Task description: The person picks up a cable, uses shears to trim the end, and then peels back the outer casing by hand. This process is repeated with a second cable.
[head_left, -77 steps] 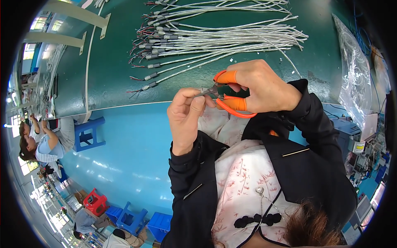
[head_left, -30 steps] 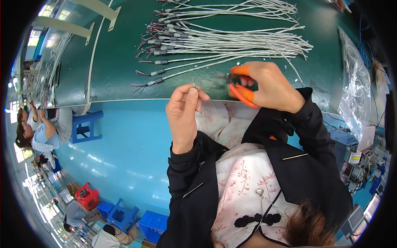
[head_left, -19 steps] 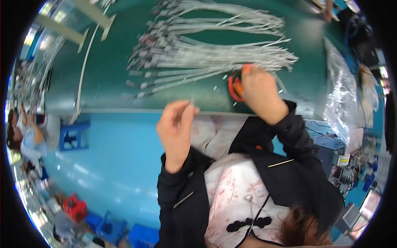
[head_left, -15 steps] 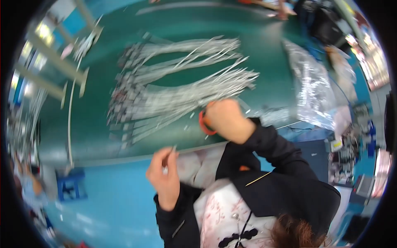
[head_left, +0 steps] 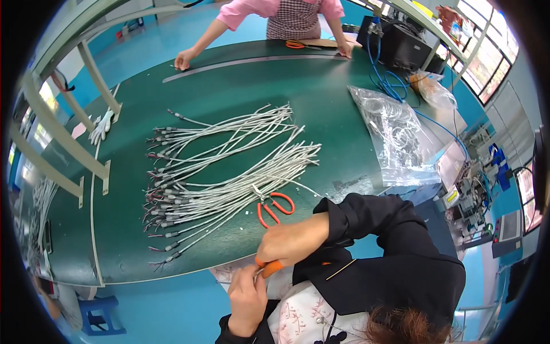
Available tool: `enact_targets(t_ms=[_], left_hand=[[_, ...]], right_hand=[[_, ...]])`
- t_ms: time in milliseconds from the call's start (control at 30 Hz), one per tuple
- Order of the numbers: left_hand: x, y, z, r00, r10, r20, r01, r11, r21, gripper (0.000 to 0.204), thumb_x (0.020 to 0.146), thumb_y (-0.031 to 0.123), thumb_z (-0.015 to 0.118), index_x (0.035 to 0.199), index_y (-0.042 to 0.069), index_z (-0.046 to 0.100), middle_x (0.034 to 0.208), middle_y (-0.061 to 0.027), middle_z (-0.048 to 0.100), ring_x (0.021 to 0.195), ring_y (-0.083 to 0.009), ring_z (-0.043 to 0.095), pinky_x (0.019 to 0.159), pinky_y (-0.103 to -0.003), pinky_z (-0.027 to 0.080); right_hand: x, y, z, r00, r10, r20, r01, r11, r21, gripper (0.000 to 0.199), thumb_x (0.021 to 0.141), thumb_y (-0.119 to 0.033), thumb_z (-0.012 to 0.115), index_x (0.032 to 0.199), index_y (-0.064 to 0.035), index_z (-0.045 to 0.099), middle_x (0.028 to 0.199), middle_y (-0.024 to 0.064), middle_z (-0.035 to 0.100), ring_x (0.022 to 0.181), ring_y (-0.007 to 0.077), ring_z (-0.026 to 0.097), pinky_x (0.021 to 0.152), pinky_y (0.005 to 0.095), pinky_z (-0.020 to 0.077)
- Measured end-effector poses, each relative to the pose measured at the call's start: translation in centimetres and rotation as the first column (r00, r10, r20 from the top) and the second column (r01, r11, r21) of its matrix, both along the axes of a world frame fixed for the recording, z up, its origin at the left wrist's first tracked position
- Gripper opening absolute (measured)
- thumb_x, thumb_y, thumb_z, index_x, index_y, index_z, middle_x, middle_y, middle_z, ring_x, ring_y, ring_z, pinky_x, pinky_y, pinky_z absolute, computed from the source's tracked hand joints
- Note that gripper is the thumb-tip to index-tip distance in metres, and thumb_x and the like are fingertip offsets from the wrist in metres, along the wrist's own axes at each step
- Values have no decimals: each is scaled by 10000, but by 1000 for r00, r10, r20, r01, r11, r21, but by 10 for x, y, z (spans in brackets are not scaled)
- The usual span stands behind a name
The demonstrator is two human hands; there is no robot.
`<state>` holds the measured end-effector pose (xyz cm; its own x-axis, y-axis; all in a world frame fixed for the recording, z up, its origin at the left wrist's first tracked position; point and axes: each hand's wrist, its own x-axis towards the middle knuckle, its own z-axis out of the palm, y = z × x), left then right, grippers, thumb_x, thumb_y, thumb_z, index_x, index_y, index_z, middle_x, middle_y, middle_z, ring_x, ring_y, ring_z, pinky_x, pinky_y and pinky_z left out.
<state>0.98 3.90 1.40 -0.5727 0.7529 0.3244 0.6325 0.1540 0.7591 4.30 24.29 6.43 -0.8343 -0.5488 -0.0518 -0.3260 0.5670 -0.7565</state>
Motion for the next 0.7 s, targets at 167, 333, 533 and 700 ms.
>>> enact_targets(t_ms=[167, 333, 533, 700], left_hand=[[1, -7, 6, 998, -63, 29, 62, 997, 49, 185, 787, -24, 617, 954, -5, 540, 780, -147, 578, 684, -332, 578, 608, -392, 470], [1, -24, 11, 974, -226, -5, 226, 974, -22, 181, 768, -19, 658, 916, 2, 557, 793, -127, 627, 672, -284, 623, 594, -331, 505], [0, -38, 28, 920, -391, 19, 391, 920, -27, 194, 759, 17, 688, 921, 11, 581, 766, -98, 618, 670, -264, 616, 594, -327, 504], [3, -42, 31, 930, -365, 45, 365, 931, -3, 215, 760, 21, 691, 946, 12, 585, 752, -102, 609, 670, -261, 610, 598, -323, 503]], right_hand=[[6, -3, -2, 995, 65, 72, -66, 998, 17, 291, 881, -233, 579, 749, 25, 547, 672, 184, 555, 647, 364, 548, 564, 404, 425], [29, -16, -7, 996, 17, 82, -10, 996, -84, 287, 872, -233, 577, 758, 29, 571, 614, 205, 545, 606, 381, 555, 541, 430, 431], [45, -24, -12, 993, 62, 101, -42, 980, -193, 174, 860, -135, 590, 819, 26, 541, 700, 174, 546, 673, 346, 559, 583, 401, 438], [48, -25, -11, 990, 78, 114, -49, 970, -239, 160, 849, -121, 605, 839, 24, 540, 698, 161, 542, 678, 340, 558, 586, 399, 439]])
